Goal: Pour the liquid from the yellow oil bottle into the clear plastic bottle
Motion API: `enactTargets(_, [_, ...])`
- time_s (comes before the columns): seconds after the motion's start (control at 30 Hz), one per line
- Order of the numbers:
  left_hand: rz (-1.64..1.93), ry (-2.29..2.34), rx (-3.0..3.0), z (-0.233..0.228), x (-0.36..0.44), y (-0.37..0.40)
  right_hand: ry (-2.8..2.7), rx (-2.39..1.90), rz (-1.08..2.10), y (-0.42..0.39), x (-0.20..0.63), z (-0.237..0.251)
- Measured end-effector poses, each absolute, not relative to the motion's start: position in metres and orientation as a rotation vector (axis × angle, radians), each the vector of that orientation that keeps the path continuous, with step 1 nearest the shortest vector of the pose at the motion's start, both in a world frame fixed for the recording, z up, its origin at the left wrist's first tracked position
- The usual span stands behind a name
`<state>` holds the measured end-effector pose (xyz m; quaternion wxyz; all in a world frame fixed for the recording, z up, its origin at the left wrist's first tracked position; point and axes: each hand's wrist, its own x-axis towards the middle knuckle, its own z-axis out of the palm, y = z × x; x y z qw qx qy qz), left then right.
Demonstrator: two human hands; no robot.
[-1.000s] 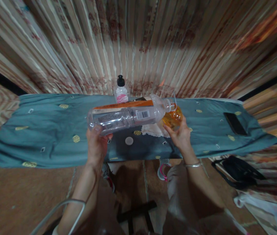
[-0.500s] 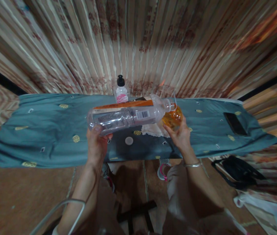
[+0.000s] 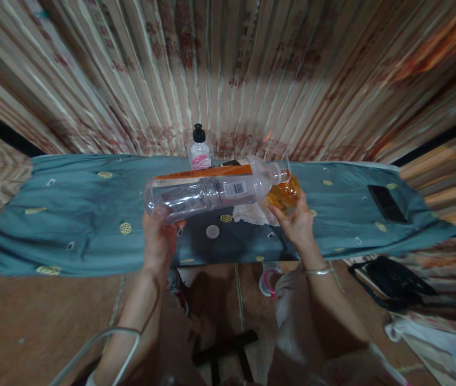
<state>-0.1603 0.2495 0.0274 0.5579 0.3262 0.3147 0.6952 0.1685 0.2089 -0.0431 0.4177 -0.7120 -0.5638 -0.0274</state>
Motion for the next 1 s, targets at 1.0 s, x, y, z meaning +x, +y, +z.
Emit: enactTargets(1.0, [1.669,0.774,0.818,0.0274,-0.1605,0.2496,-1.444,-1.769,-0.093,0.2087,0.1690,-0.0426])
